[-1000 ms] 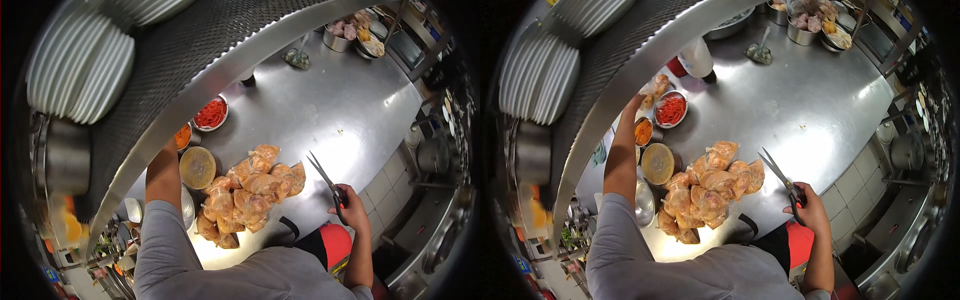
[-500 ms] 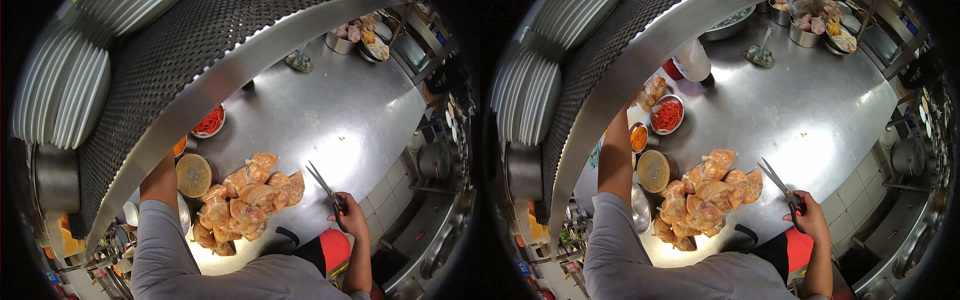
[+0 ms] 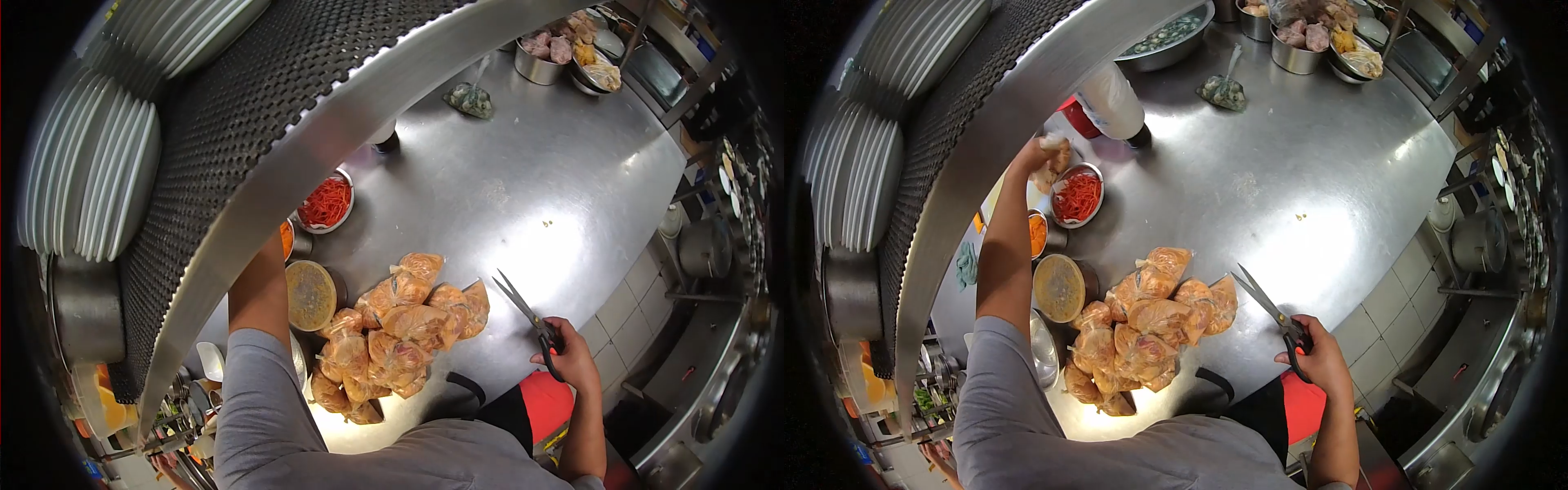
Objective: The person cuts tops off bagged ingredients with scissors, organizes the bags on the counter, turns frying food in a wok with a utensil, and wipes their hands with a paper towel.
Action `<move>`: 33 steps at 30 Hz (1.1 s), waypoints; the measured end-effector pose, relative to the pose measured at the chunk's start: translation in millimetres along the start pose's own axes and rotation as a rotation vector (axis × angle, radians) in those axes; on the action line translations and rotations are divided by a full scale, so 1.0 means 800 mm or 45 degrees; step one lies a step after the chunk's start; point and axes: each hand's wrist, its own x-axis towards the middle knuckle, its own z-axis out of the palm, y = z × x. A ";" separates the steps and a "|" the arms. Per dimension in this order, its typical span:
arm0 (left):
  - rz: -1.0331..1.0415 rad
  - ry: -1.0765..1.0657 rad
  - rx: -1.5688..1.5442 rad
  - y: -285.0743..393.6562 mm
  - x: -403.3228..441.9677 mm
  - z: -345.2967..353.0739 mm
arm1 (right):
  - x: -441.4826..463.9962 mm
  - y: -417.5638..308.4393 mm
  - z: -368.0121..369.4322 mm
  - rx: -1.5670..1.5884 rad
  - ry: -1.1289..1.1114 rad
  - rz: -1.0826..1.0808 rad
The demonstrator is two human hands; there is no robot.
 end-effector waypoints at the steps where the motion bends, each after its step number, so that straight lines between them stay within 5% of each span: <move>1: -0.006 0.233 -0.045 -0.030 0.015 0.012 | -0.002 -0.001 -0.002 -0.001 0.006 0.001; 2: -0.091 0.259 -0.448 -0.061 0.024 0.022 | -0.005 -0.003 -0.004 0.004 0.004 -0.002; 6: -0.357 0.381 -0.726 -0.025 -0.051 -0.017 | -0.020 -0.012 -0.012 -0.003 0.007 -0.011; 14: -0.027 0.318 -0.831 -0.035 -0.229 -0.094 | -0.022 -0.065 -0.020 -0.125 -0.093 -0.251; 18: 0.122 0.320 -0.874 -0.017 -0.336 -0.114 | -0.017 -0.132 -0.004 -0.398 -0.185 -0.607; 19: 0.157 0.315 -0.882 -0.006 -0.361 -0.112 | -0.018 -0.146 0.005 -0.448 -0.177 -0.694; 20: 0.059 0.203 -0.416 0.174 -0.454 -0.138 | -0.017 -0.157 0.014 -0.496 -0.164 -0.786; 23: -0.271 0.079 -0.784 0.197 -0.515 -0.100 | -0.015 -0.182 0.040 -0.657 -0.237 -0.923; 24: -0.205 0.279 -0.812 0.148 -0.507 -0.045 | -0.016 -0.184 0.048 -0.785 -0.259 -1.013; 33: -0.401 0.125 -0.848 0.248 -0.621 0.030 | -0.034 -0.157 0.103 -1.115 -0.473 -1.109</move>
